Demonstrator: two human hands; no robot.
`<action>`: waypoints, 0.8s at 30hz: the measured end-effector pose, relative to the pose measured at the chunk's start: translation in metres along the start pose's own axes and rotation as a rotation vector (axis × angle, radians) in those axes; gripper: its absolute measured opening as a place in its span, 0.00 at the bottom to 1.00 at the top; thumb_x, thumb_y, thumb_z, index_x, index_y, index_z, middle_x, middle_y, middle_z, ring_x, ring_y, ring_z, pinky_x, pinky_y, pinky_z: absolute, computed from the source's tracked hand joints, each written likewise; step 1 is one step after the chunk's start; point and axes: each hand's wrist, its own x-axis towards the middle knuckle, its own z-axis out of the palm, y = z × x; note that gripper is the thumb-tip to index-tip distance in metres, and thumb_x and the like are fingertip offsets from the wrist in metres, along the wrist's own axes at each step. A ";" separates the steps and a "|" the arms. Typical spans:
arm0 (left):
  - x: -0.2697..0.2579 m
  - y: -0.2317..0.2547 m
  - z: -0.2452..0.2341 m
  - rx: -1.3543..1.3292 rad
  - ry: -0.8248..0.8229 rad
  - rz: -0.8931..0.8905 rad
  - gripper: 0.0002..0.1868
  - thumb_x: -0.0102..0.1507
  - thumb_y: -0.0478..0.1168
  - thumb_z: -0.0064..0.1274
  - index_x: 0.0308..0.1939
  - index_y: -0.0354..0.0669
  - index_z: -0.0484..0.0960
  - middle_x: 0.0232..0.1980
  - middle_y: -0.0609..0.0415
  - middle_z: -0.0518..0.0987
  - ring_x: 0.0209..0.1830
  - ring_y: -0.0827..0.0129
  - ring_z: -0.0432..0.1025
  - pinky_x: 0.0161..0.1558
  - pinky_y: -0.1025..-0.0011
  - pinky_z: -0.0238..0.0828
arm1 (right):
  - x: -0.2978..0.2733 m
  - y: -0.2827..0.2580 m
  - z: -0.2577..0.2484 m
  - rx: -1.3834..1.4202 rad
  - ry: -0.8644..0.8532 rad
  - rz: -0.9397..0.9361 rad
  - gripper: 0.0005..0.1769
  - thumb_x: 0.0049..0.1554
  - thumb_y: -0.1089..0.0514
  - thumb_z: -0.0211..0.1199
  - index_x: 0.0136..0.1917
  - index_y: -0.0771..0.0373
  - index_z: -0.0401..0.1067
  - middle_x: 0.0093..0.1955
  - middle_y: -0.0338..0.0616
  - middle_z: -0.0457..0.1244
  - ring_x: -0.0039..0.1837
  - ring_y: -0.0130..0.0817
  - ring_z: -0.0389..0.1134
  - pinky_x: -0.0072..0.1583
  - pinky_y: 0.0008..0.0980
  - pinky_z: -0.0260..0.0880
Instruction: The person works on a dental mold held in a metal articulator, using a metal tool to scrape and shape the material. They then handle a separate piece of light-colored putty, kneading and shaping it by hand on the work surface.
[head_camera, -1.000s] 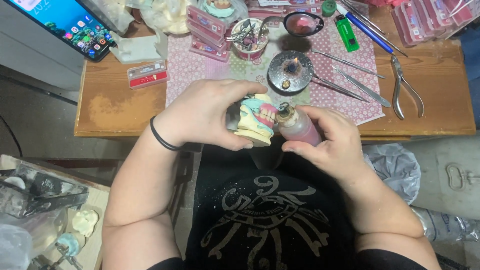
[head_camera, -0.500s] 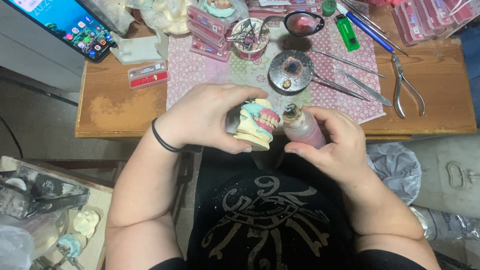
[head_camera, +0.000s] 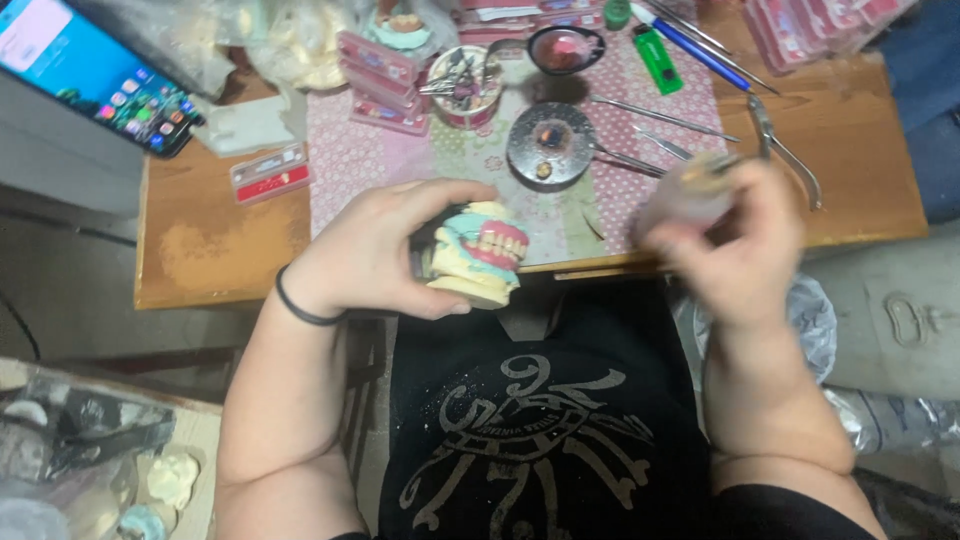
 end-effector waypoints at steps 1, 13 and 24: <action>-0.002 0.002 -0.001 -0.006 0.016 -0.035 0.47 0.51 0.60 0.67 0.70 0.48 0.70 0.65 0.51 0.80 0.63 0.57 0.76 0.62 0.59 0.72 | 0.007 0.007 -0.010 0.048 0.115 -0.003 0.28 0.60 0.56 0.75 0.59 0.60 0.56 0.52 0.45 0.61 0.54 0.34 0.64 0.60 0.36 0.66; -0.024 -0.024 0.059 -0.181 0.470 0.132 0.52 0.54 0.46 0.78 0.75 0.43 0.61 0.75 0.45 0.68 0.78 0.53 0.65 0.80 0.56 0.65 | 0.054 0.148 -0.117 0.047 0.110 -0.009 0.25 0.71 0.74 0.55 0.78 0.67 0.57 0.75 0.60 0.58 0.77 0.48 0.60 0.80 0.43 0.59; -0.009 0.007 0.075 -0.273 0.596 0.338 0.54 0.57 0.43 0.79 0.76 0.45 0.55 0.73 0.44 0.66 0.78 0.51 0.66 0.82 0.55 0.66 | -0.002 0.049 -0.040 -0.151 0.505 -0.260 0.22 0.65 0.79 0.62 0.67 0.71 0.60 0.62 0.61 0.60 0.60 0.49 0.63 0.60 0.41 0.65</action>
